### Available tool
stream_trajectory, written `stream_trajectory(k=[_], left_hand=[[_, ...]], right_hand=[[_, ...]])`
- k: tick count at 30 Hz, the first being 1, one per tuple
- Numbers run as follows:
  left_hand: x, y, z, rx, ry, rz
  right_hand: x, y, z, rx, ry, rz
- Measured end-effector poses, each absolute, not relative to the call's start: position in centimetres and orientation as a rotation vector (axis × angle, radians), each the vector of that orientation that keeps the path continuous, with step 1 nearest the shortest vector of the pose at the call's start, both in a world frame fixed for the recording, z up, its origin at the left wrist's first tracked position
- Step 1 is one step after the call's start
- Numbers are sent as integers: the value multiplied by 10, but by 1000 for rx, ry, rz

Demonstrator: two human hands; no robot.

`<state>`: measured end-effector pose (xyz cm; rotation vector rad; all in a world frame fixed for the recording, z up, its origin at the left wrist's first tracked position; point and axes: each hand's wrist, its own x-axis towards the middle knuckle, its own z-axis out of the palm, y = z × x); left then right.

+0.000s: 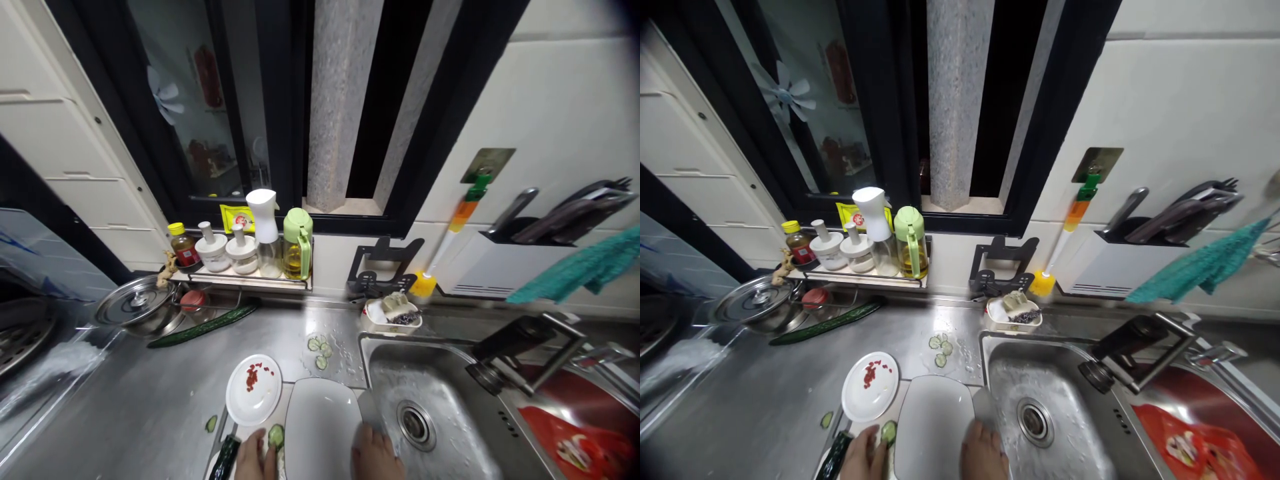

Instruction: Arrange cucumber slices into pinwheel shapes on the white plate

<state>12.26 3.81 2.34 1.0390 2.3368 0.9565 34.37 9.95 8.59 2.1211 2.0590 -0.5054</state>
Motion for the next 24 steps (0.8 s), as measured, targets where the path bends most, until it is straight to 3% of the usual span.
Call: stream_trajectory(k=[21,24], left_hand=[[112,49,33,991,2084,1014],[115,53,41,1020,1841,1023]], right_hand=[[350,98,80,2200,2192,-401],[345,97,63,2136,2496,-629]])
